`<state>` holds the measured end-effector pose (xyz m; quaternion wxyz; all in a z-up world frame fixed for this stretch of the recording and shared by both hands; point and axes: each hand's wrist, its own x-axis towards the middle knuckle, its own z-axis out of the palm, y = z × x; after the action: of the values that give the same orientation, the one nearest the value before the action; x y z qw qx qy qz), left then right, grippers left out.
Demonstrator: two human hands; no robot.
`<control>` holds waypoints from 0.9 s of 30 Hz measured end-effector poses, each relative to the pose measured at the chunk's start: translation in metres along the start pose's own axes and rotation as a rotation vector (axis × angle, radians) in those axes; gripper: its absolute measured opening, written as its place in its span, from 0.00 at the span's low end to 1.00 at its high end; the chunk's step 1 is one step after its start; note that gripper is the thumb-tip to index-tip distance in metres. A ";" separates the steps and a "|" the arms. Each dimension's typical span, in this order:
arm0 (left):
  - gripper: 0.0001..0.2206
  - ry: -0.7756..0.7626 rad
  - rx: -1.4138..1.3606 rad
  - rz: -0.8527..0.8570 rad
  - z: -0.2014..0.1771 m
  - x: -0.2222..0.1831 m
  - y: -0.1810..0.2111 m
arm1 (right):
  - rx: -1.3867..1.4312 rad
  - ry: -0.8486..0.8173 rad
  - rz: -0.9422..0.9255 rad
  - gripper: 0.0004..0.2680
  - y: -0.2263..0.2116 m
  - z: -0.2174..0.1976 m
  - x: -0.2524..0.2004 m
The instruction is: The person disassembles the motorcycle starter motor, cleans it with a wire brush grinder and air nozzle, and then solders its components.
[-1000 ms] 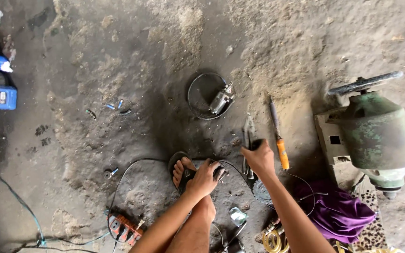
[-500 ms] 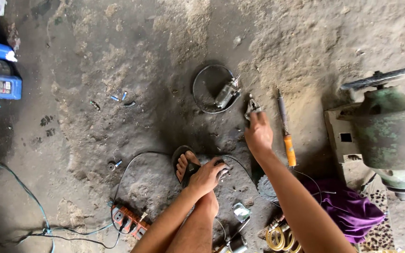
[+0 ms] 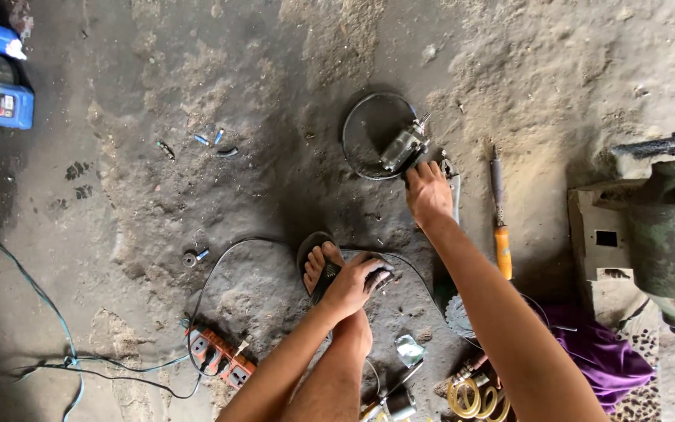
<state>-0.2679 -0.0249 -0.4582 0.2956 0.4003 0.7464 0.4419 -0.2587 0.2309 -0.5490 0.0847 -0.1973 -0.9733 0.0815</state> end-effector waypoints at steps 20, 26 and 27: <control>0.07 -0.025 -0.009 0.001 0.001 -0.008 -0.010 | 0.025 0.054 -0.276 0.04 0.008 0.020 0.023; 0.07 -0.036 -0.032 -0.029 0.000 -0.010 -0.011 | 0.158 0.022 -0.256 0.09 -0.013 -0.046 0.056; 0.07 -0.039 -0.041 -0.032 -0.001 -0.010 -0.011 | 0.260 -0.027 -0.245 0.09 -0.008 -0.042 0.063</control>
<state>-0.2678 -0.0368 -0.4664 0.3254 0.3906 0.7375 0.4446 -0.3104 0.2534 -0.4983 0.1059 -0.0636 -0.9723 0.1984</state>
